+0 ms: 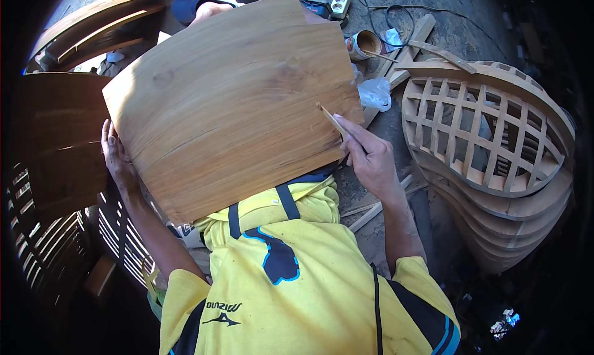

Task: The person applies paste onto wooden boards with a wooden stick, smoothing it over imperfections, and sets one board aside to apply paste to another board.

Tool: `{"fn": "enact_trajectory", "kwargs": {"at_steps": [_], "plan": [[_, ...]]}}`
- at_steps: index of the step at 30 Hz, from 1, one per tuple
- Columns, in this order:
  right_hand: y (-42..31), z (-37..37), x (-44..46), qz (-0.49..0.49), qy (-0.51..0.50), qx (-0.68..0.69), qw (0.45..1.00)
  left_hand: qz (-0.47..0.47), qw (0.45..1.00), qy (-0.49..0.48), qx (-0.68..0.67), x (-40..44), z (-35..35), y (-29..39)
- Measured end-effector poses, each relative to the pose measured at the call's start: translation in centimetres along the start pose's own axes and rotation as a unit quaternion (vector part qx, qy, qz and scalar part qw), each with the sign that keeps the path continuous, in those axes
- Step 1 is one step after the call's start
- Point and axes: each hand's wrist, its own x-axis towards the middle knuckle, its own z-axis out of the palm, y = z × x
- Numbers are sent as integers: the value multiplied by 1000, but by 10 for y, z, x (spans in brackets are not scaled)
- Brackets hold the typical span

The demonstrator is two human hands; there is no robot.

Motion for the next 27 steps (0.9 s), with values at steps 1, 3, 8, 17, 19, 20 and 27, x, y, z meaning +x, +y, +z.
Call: {"fn": "enact_trajectory", "kwargs": {"at_steps": [1,3,8,17,19,20,27], "plan": [[-7,0,4,-49,-8,-98,994,2,998,-16,-66,-5,4,-1],[-15,13,9,-69,-5,-136,988,17,991,-33,-127,-11,11,-2],[-26,25,23,-80,-10,-314,946,29,990,-41,-130,-12,18,-5],[-34,6,47,-214,-131,-164,954,62,994,55,-75,-15,8,-25],[-58,16,45,-118,-183,-82,973,31,991,78,-104,-27,3,-26],[-69,22,42,-8,-219,-1,976,1,987,83,-137,-32,3,-28],[-78,79,70,9,-278,49,959,17,983,107,-147,-57,3,-52]]}}
